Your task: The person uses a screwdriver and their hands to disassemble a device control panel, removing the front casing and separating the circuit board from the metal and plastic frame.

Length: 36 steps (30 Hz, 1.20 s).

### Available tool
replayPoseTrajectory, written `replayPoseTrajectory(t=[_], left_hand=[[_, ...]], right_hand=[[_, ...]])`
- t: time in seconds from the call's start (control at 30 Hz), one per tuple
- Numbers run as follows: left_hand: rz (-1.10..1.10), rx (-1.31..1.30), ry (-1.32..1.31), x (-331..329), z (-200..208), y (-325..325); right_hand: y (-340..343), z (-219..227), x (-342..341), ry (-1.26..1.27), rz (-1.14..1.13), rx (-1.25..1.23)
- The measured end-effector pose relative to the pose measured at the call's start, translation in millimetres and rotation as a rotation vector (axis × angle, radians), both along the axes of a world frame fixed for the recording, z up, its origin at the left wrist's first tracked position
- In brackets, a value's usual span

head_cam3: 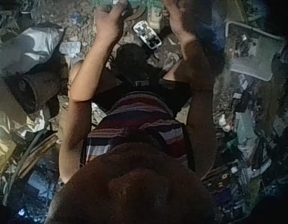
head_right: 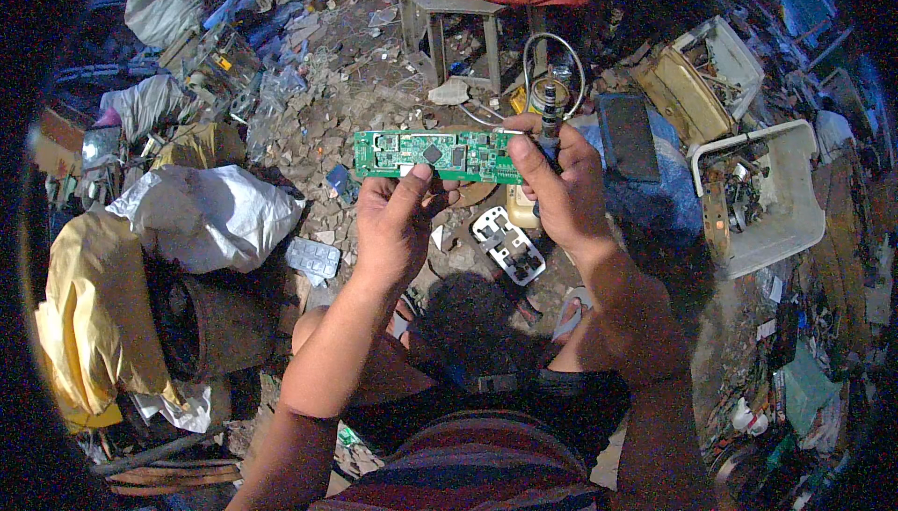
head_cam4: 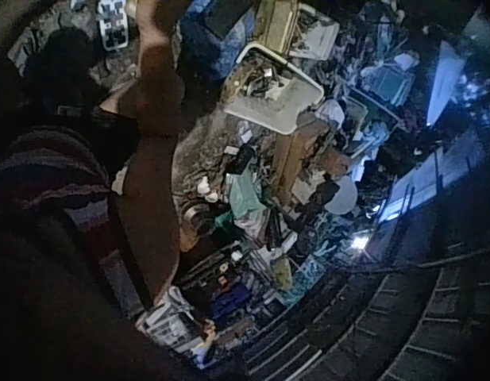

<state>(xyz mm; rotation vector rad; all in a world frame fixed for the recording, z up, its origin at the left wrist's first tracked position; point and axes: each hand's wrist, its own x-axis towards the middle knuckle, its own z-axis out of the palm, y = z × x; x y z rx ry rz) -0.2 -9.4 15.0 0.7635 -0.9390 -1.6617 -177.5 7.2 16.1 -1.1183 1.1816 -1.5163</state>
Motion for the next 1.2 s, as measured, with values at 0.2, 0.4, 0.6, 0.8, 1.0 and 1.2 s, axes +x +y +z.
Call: replayPoseTrajectory(t=[0.2, 0.4, 0.6, 0.8, 1.0, 1.2], left_hand=[[0.013, -0.014, 0.001, 1, -1, 0], [0.051, 0.016, 0.042, -1, -3, -1], [0.061, -0.009, 0.026, 0, 3, -3], [0.070, 0.085, 0.111, 3, 5, -11], [0.065, 0.028, 0.148, 5, 0, -14], [-0.042, -0.015, 0.271, 9, 5, -15]], right_hand=[[-1, -2, -1, 0.040, -0.003, -0.010], [-1, 1, -1, 0.087, -0.036, 0.029], [1, 4, -1, 0.114, -0.012, 0.048], [0, -3, -2, 0.375, -0.086, -0.100], [0, -1, -2, 0.761, -0.150, -0.351], [0, -3, 2, 0.828, -0.109, -0.668]])
